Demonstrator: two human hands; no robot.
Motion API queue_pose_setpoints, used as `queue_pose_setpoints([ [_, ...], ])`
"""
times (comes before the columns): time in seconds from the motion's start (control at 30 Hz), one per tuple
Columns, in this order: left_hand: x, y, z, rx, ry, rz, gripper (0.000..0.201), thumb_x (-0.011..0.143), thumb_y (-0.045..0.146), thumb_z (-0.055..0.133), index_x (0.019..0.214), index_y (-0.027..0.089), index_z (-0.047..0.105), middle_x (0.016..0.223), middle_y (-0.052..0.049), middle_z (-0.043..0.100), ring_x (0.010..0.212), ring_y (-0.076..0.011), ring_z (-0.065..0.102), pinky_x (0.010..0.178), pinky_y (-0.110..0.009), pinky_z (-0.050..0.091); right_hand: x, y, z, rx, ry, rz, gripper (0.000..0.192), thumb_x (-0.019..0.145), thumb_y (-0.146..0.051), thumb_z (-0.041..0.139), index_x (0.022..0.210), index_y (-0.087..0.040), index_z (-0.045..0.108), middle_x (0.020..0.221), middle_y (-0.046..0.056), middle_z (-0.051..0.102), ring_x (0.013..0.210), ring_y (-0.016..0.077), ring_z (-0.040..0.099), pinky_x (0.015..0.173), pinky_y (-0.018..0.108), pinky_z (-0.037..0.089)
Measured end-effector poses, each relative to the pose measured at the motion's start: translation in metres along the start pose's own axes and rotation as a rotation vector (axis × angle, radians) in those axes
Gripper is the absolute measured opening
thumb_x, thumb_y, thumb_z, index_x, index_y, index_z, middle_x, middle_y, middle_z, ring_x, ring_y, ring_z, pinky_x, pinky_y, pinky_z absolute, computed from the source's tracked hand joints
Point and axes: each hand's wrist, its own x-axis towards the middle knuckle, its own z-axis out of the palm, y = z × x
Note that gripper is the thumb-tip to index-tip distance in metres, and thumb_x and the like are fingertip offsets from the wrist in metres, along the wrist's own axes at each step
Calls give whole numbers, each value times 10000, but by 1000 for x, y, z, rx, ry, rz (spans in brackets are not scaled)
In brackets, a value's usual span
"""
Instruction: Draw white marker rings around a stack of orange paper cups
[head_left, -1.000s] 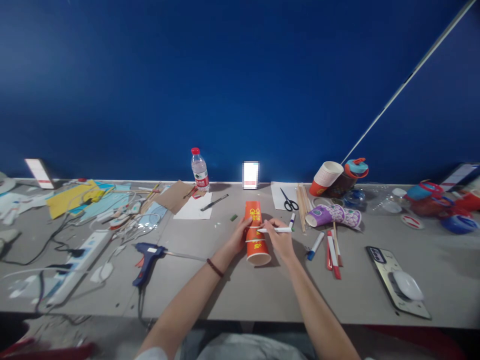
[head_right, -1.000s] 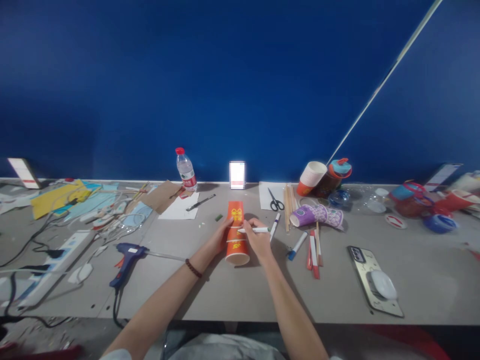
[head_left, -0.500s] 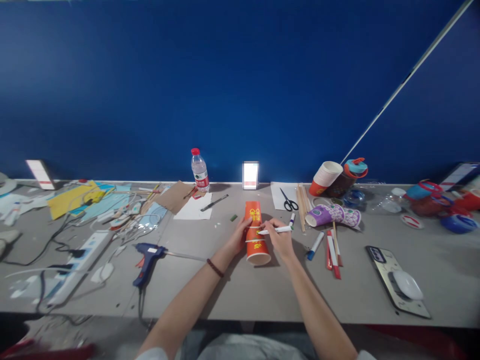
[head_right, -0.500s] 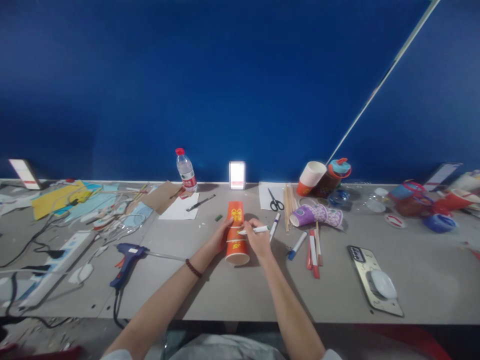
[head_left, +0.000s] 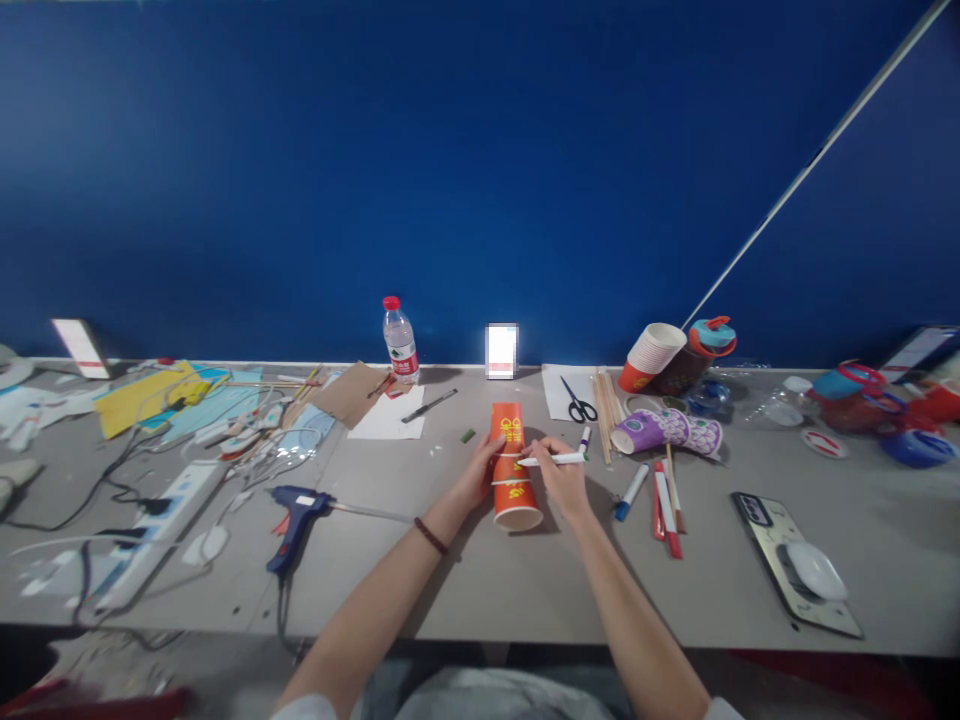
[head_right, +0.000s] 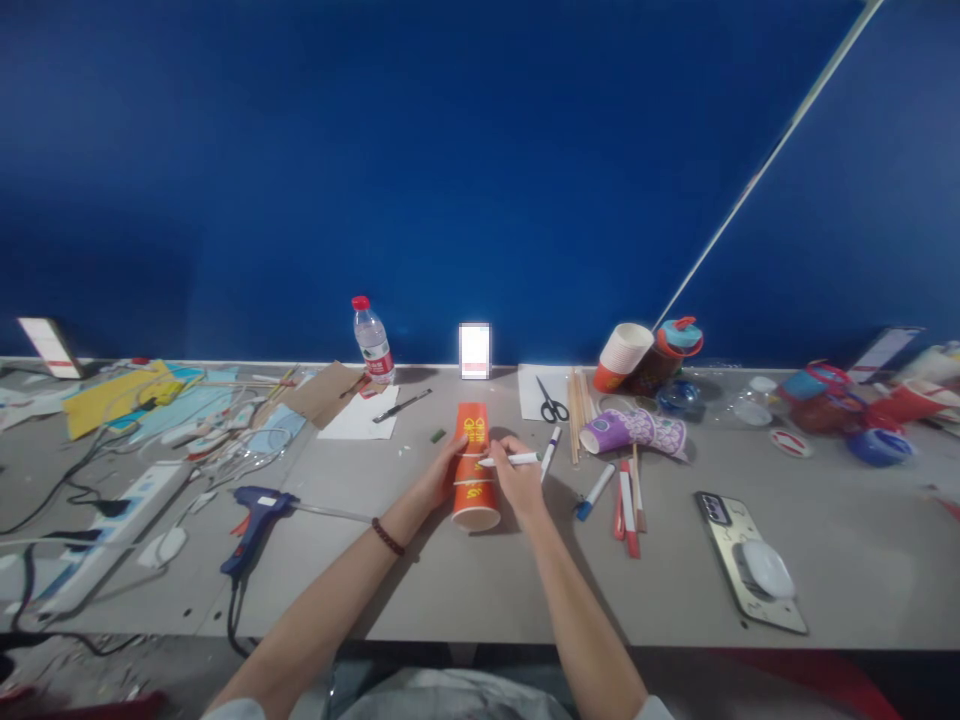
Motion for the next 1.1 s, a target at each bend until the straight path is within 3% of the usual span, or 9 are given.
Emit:
queue_pose_setpoints([
  [0.27,0,0,-1,3,-5,-9,338,767,364,746,1026,172,645,947,-92,718,817,-224,676,827,-351,493,2,0,-1,94,28,30,342,823,-439,563,563,-217,553,676,47,728,662,204,660,636,307,496],
  [0.73,2,-3,-2,11,58,55,338,740,334,772,999,193,608,906,-64,700,825,-217,662,836,-355,482,-2,3,3,68,26,-50,365,876,-492,552,659,-210,633,702,40,718,710,208,663,702,326,510],
  [0.97,8,-4,-11,-44,8,-51,355,734,369,712,966,103,683,964,-134,723,905,-266,667,893,-367,478,-3,-4,3,18,31,-88,333,878,-453,548,653,-220,621,688,30,714,684,203,661,650,309,504],
  [1.1,8,-5,-11,-43,24,-66,365,732,346,720,1007,109,680,982,-128,725,900,-261,673,891,-364,483,-3,-2,2,-19,16,-98,327,889,-448,542,677,-216,633,673,21,700,666,196,650,634,304,490],
])
